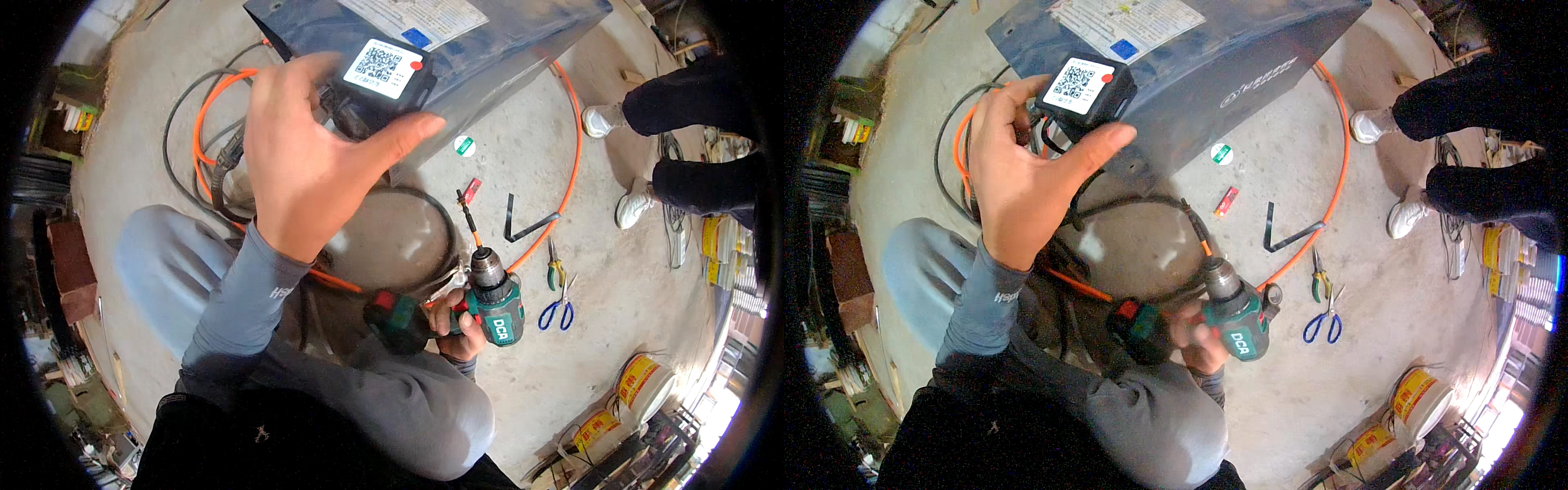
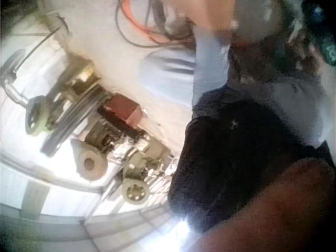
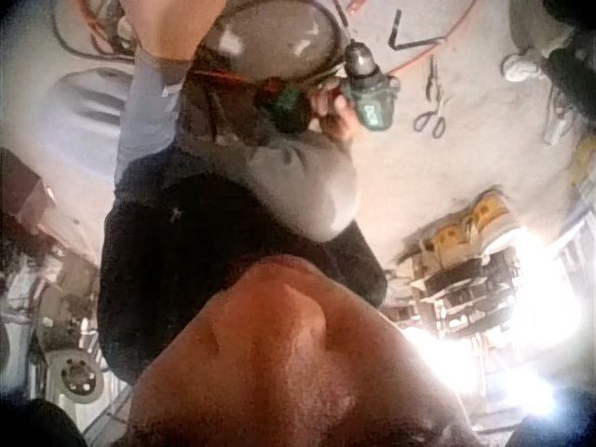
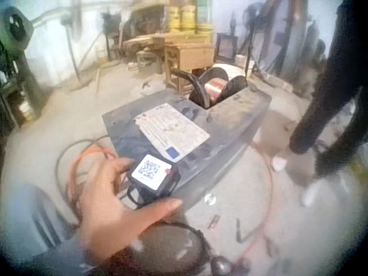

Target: The person uses a cordless drill to fasten screws into a black metal machine, likely a welding unit, in a workshop. They repeatedly position screws and drive them in, then briefly handle a small black box with a QR code before continuing to secure the machine.

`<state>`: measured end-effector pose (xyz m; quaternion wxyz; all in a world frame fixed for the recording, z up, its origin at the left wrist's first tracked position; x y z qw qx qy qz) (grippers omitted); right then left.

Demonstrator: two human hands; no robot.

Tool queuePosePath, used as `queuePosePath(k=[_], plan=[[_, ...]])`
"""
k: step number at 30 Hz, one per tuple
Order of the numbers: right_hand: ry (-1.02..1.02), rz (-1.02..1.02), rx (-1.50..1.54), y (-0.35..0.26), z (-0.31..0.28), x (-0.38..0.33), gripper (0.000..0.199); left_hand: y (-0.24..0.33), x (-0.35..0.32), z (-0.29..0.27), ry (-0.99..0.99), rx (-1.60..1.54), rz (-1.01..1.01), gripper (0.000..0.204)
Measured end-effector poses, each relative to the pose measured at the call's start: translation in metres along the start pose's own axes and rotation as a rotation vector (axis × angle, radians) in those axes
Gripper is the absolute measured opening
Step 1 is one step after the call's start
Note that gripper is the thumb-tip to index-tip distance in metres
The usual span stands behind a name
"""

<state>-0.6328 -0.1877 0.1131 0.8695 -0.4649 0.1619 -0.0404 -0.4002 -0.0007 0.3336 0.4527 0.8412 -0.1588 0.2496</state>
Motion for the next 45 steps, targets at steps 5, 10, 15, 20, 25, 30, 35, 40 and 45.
queuePosePath(k=[5,10,15,20,25,30,35,40,45], plan=[[-0.053,0.055,0.033,0.012,-0.006,-0.001,0.047,-0.007,0.000,-0.005,-0.002,-0.075,0.040,0.055],[-0.046,0.019,0.033,0.008,-0.002,-0.001,0.046,-0.008,0.003,-0.012,-0.091,-0.114,0.036,0.056],[-0.047,-0.001,0.029,0.007,-0.002,-0.001,0.045,-0.019,-0.007,-0.018,-0.020,-0.185,-0.074,0.064],[0.056,0.025,-0.005,0.003,-0.007,-0.003,0.049,-0.016,-0.022,-0.016,0.040,-0.118,-0.007,0.065],[0.016,0.005,-0.013,-0.002,0.000,-0.002,0.047,-0.021,-0.027,-0.021,0.082,-0.208,-0.030,0.060],[-0.095,-0.032,-0.012,-0.016,-0.001,0.000,0.043,-0.028,-0.039,-0.021,0.127,-0.344,-0.156,0.061],[0.004,0.016,-0.065,-0.036,-0.008,-0.001,0.040,-0.052,-0.070,-0.008,0.293,-0.604,-0.414,0.022],[0.070,-0.052,-0.217,-0.059,0.005,0.000,0.052,-0.062,-0.077,0.008,0.337,-0.795,-0.452,0.020],[0.144,-0.100,-0.329,-0.086,0.027,-0.001,0.048,-0.065,-0.066,0.012,0.236,-0.959,-0.519,0.021]])
Point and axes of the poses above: each hand's wrist, its own x-axis towards the middle knuckle, its own z-axis out of the palm, y = z × x, the point moved 7 cm from there along x, towards the middle knuckle, and after that the axes turned 11 degrees about -x, right-handed, at the moved point
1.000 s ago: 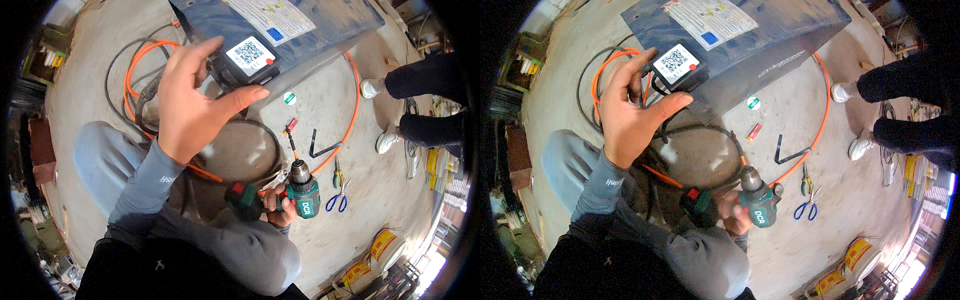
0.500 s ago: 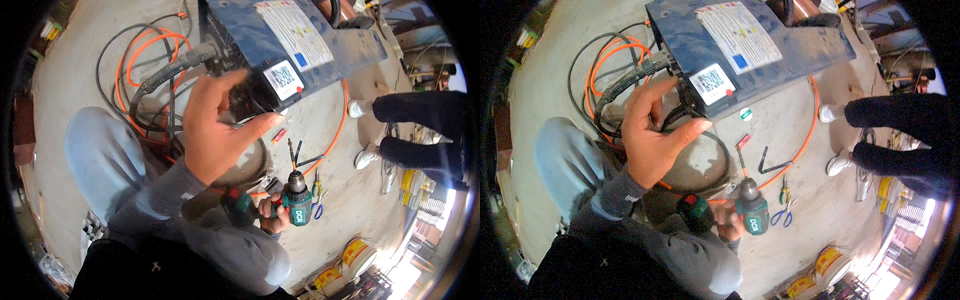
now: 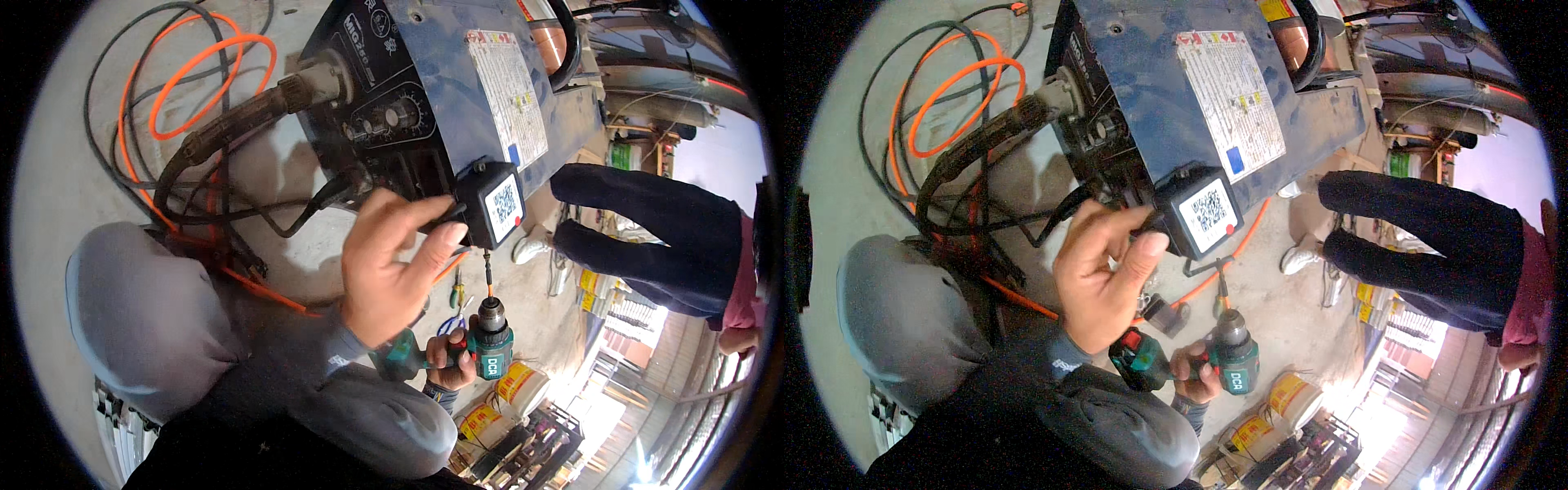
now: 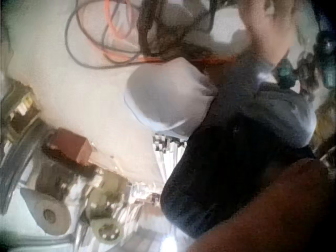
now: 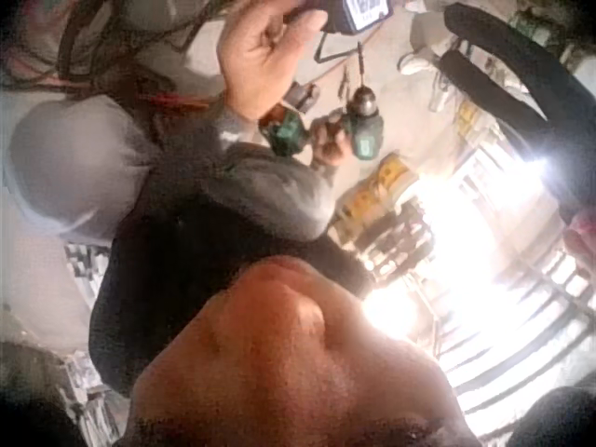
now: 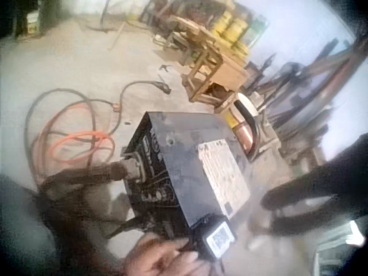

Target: The person uses a cordless drill to fasten screws into a black metal machine, likely a welding unit, in a workshop. They repeatedly position screws and drive them in, then briefly handle a small black box with a QR code before continuing to secure the machine.

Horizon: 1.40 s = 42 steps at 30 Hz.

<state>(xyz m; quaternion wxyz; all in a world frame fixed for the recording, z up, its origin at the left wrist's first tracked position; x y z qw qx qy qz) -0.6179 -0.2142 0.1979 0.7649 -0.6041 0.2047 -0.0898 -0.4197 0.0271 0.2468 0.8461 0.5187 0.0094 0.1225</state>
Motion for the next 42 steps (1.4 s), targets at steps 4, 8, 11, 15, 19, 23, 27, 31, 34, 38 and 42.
queuePosePath(k=[4,8,11,15,19,23,27,31,34,38,42], plan=[[-0.148,-0.065,0.037,-0.005,0.001,0.008,0.074,-0.001,0.003,-0.005,0.025,-0.071,-0.027,0.020],[-0.140,-0.082,0.008,-0.011,0.004,0.010,0.065,-0.005,-0.004,-0.005,0.015,-0.077,-0.108,0.036],[-0.011,-0.035,-0.006,-0.008,-0.016,0.006,0.042,-0.019,-0.034,-0.010,0.102,-0.186,-0.219,0.037],[-0.107,0.036,0.079,0.021,-0.012,0.008,0.045,-0.052,-0.082,-0.007,0.145,-0.194,-0.552,0.017],[-0.292,0.128,0.096,0.070,-0.009,-0.001,0.051,-0.075,-0.095,0.009,-0.069,-0.134,-0.823,0.028],[-0.326,0.109,-0.051,0.091,0.000,-0.008,0.050,-0.061,-0.080,0.028,-0.149,-0.183,-0.714,0.031],[-0.365,0.001,-0.096,0.102,0.011,0.000,0.040,-0.060,-0.070,0.036,-0.114,-0.020,-0.720,0.030],[-0.344,0.062,0.098,0.096,0.012,0.015,0.041,-0.082,-0.066,0.032,-0.141,0.049,-0.818,0.030],[-0.251,-0.010,0.109,0.094,0.008,0.012,0.039,-0.087,-0.068,0.032,-0.154,0.049,-0.800,0.030],[-0.244,-0.009,0.104,0.091,0.010,0.017,0.032,-0.071,-0.064,0.036,-0.164,0.196,-0.674,0.028],[-0.276,0.023,0.153,0.089,0.012,0.018,0.032,-0.012,-0.046,0.023,-0.083,0.480,-0.158,0.033]])
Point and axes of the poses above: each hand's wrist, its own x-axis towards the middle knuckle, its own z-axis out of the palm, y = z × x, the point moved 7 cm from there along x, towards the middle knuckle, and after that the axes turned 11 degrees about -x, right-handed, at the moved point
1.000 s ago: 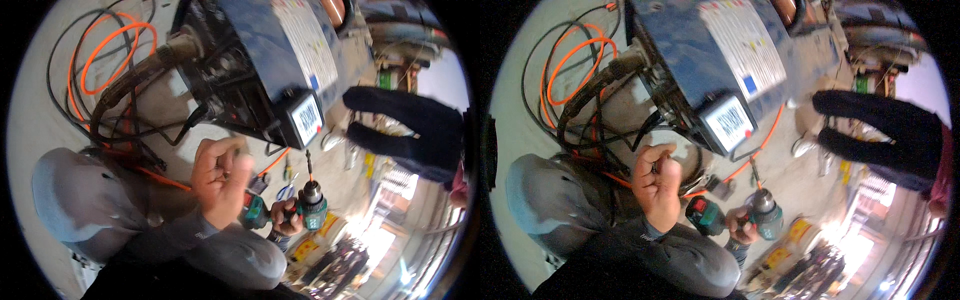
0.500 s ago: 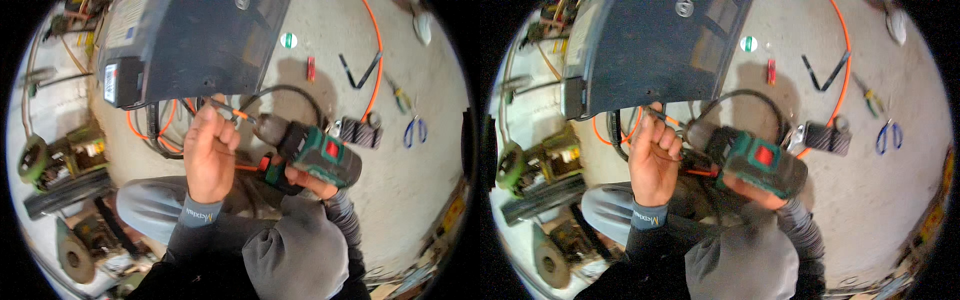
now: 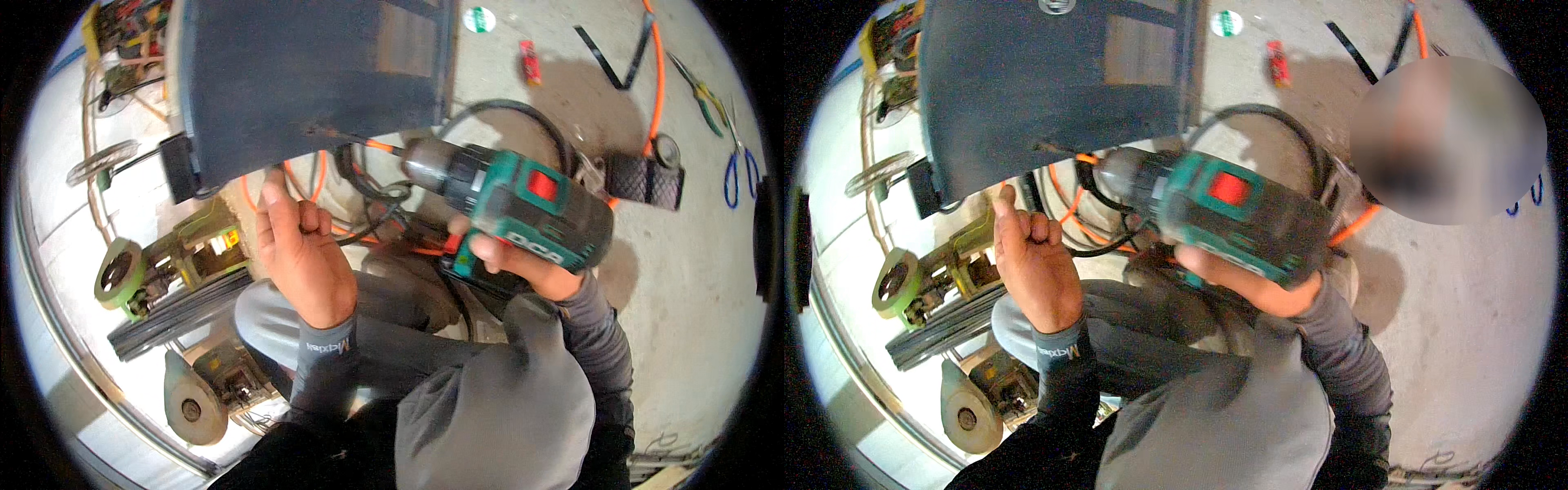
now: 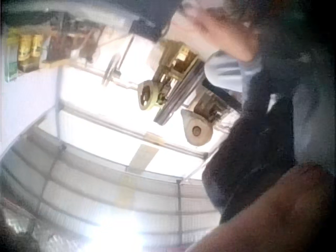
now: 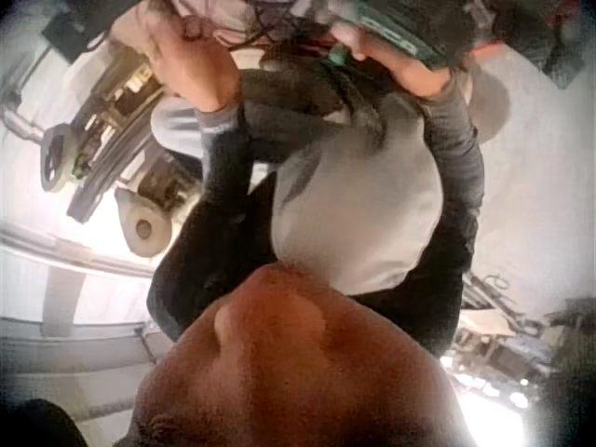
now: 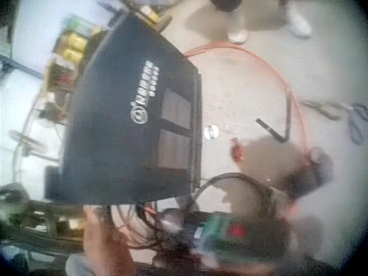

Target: The person uses a cordless drill to fasten screws into a black metal machine, likely a welding unit, in a workshop. They repeatedly position screws and drive them in, then briefly handle a small black box with a QR code before continuing to secure the machine.

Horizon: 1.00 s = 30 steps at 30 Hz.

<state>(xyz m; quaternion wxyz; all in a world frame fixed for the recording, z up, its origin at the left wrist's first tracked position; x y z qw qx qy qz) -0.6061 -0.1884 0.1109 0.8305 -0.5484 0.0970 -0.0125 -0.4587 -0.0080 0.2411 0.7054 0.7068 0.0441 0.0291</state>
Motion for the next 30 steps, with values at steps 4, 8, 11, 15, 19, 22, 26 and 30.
queuePosePath(k=[4,8,11,15,19,22,26,30], plan=[[0.018,0.110,0.143,0.001,-0.001,-0.005,0.036,0.031,0.018,-0.002,-0.016,0.061,0.243,0.025],[0.055,0.161,0.137,0.002,-0.003,-0.007,0.032,0.042,0.029,-0.006,0.008,0.069,0.322,0.018],[0.105,0.207,0.212,-0.001,0.003,-0.011,0.034,0.043,0.030,-0.008,0.013,0.077,0.382,0.018],[0.097,0.157,0.127,-0.002,0.003,-0.014,0.048,0.044,0.029,-0.002,0.073,0.124,0.476,0.018],[0.202,0.119,0.216,-0.014,0.017,-0.020,0.046,0.042,0.029,-0.017,0.063,-0.051,0.412,0.014],[0.175,0.137,0.091,-0.026,0.017,-0.026,0.052,0.036,0.037,-0.014,-0.016,-0.165,0.500,0.015],[0.182,0.080,0.021,-0.047,0.009,-0.026,0.060,0.009,0.033,-0.006,0.052,-0.407,0.371,0.008],[0.180,0.032,-0.081,-0.052,0.002,-0.023,0.069,-0.011,0.050,-0.019,0.092,-0.323,0.509,0.008]])
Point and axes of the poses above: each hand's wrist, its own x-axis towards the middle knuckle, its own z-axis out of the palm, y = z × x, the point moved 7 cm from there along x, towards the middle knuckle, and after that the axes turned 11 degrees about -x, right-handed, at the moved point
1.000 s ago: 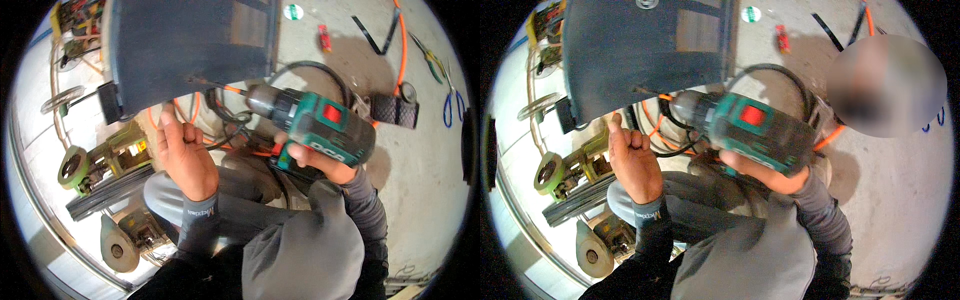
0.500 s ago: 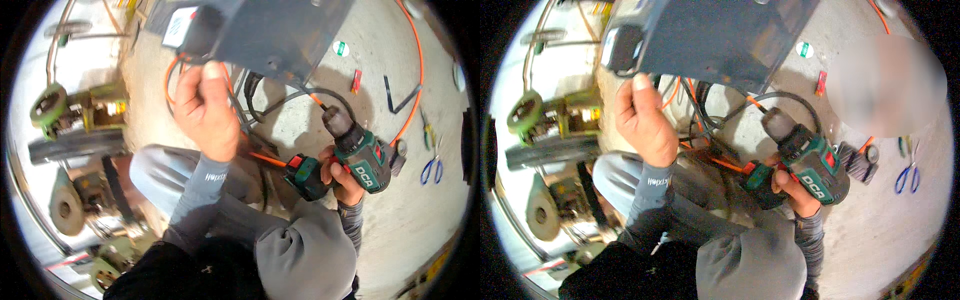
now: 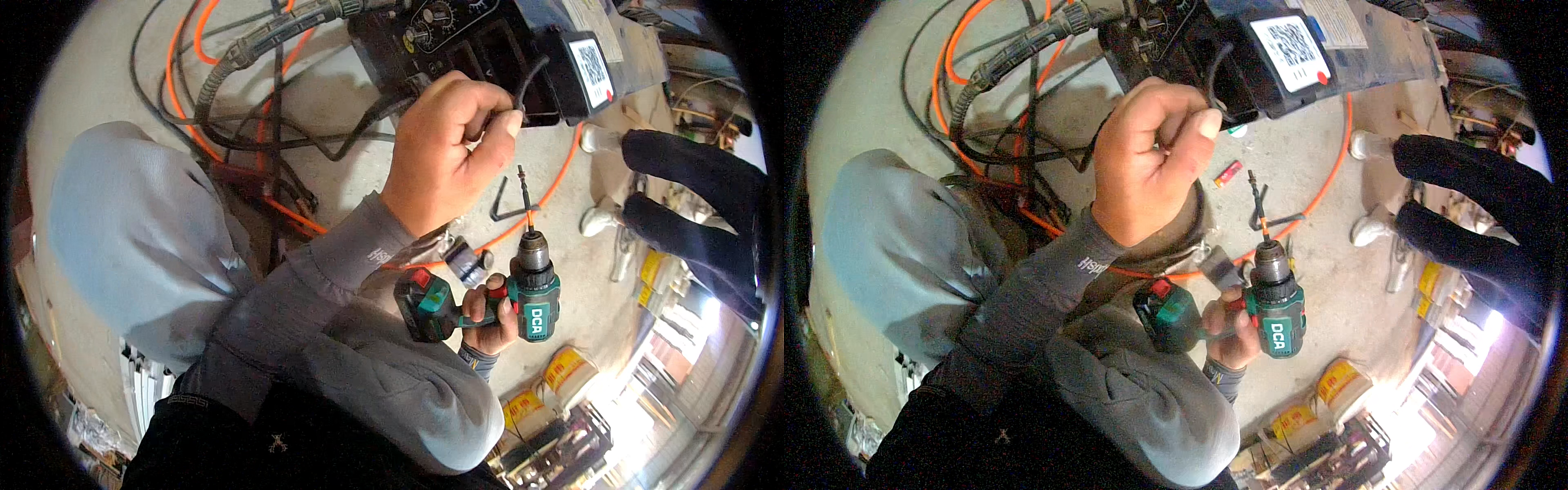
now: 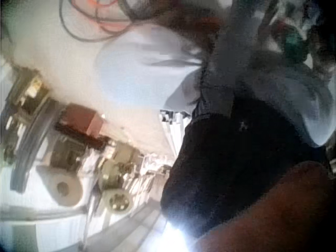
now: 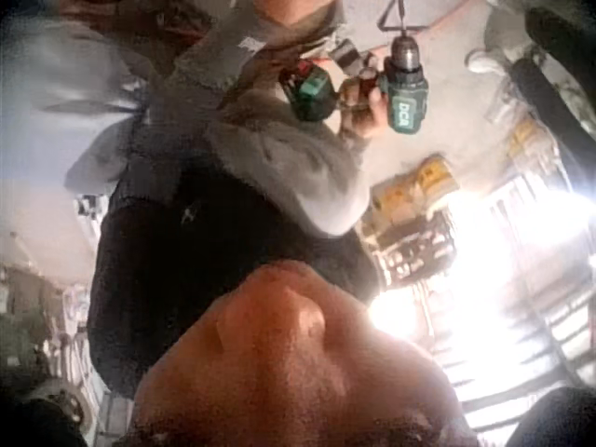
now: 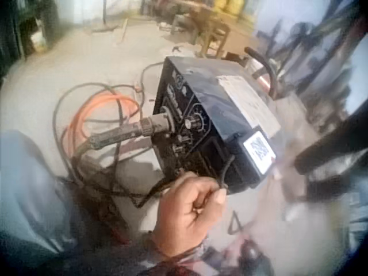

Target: The person uses a cordless drill to fasten screws into a black metal machine, likely a welding unit, in a workshop. They repeatedly position screws and drive them in, then briefly handle a small black box with a QR code before continuing to secure the machine.

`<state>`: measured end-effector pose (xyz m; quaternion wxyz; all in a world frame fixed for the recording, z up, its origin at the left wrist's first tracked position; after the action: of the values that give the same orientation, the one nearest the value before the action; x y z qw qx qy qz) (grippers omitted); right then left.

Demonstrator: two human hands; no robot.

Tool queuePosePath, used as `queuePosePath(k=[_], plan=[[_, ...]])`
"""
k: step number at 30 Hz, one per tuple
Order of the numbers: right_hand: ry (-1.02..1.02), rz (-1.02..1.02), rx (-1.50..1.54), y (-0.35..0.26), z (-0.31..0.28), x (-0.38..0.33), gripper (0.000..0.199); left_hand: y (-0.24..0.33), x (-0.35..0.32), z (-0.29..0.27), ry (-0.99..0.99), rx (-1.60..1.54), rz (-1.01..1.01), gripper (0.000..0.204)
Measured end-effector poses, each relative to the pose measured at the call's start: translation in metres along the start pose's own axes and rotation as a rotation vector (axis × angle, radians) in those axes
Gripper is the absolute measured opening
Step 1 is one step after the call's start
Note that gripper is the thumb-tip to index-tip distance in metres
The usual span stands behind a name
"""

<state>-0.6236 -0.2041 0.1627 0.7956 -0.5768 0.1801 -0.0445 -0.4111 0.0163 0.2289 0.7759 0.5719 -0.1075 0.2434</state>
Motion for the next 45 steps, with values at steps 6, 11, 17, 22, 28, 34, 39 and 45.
queuePosePath(k=[6,11,17,22,28,34,39,45], plan=[[0.126,-0.032,-0.044,-0.009,0.001,-0.008,0.067,-0.017,-0.009,-0.001,-0.038,-0.098,-0.008,0.009],[0.189,0.033,-0.105,-0.010,0.006,-0.013,0.071,-0.016,0.000,-0.003,-0.137,-0.096,0.141,0.014],[0.113,0.067,-0.093,-0.011,0.012,-0.006,0.073,-0.001,0.009,0.000,-0.254,-0.132,0.057,0.016],[0.081,0.045,-0.103,-0.010,0.009,-0.007,0.062,-0.002,0.004,-0.006,-0.247,-0.149,0.003,0.009],[0.023,-0.005,-0.110,-0.008,0.009,-0.010,0.075,-0.016,-0.006,0.005,-0.277,-0.017,0.074,0.014],[0.068,-0.016,-0.111,-0.012,0.001,-0.016,0.060,-0.024,0.010,0.013,-0.495,-0.010,0.000,0.016],[0.116,0.042,-0.086,-0.006,0.001,-0.012,0.052,-0.003,0.003,0.007,-0.491,0.189,-0.058,0.015],[0.222,0.102,-0.168,-0.005,0.000,-0.016,0.060,-0.001,-0.007,0.009,-0.316,0.001,-0.100,0.016]])
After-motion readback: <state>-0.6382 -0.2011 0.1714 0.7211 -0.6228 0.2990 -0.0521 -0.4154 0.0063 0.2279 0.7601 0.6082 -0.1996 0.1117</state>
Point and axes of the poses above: each hand's wrist, its own x-axis towards the middle knuckle, its own z-axis out of the palm, y = z × x, the point moved 7 cm from there along x, towards the middle knuckle, and after that the axes turned 11 degrees about -x, right-handed, at the moved point
